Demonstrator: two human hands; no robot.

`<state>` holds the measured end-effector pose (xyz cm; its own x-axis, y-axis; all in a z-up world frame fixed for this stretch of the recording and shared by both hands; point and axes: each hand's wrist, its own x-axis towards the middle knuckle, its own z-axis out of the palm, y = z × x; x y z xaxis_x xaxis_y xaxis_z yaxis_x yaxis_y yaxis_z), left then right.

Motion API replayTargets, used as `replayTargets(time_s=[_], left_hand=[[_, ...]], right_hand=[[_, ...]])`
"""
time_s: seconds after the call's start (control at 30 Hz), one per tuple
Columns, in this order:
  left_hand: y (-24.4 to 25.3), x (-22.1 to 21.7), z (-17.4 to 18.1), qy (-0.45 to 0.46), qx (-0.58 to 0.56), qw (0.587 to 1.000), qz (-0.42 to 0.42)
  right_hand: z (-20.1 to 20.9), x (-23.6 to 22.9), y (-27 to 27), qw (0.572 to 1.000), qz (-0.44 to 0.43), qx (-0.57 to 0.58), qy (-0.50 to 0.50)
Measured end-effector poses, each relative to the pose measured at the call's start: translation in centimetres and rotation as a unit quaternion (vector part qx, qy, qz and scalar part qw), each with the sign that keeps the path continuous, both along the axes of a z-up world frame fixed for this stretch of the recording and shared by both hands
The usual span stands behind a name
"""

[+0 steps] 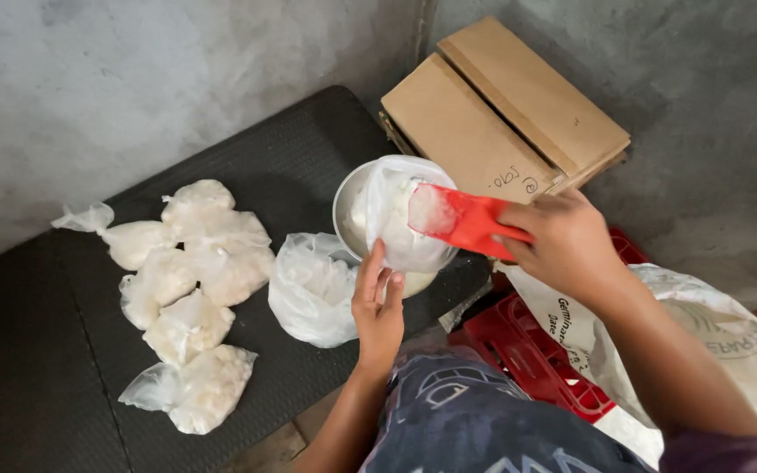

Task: Scooping a white granulated agricultural substance from a large sack into smaller individual plastic bags.

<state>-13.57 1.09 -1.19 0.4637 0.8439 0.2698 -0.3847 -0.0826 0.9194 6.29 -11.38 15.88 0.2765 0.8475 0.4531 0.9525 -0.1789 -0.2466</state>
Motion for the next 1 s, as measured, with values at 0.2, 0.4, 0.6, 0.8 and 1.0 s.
replayTargets(time_s=[0.2, 0.4, 0.6, 0.8, 1.0], left_hand=[[0.8, -0.9, 0.5, 0.038, 0.0, 0.999, -0.016], [1.4, -0.8, 1.1, 0.039, 0.007, 0.998, -0.045], [2.1, -0.5, 0.7, 0.038, 0.013, 0.998, -0.054], [3.5, -0.5, -0.9, -0.019, -0.034, 0.997, -0.066], [5.6, -1.4, -0.9, -0.028, -0.057, 0.997, -0.043]], right_hand=[[0.9, -1.3, 6.5, 0.966, 0.054, -0.148, -0.204], [1.4, -2.3, 7.1, 0.934, 0.012, -0.213, -0.286], [1.1, -2.8, 3.2, 0.988, -0.025, -0.077, -0.131], [-5.6, -2.8, -2.8, 0.978, -0.119, 0.047, 0.167], [-9.3, -4.3, -8.2, 0.822, -0.176, 0.203, 0.502]])
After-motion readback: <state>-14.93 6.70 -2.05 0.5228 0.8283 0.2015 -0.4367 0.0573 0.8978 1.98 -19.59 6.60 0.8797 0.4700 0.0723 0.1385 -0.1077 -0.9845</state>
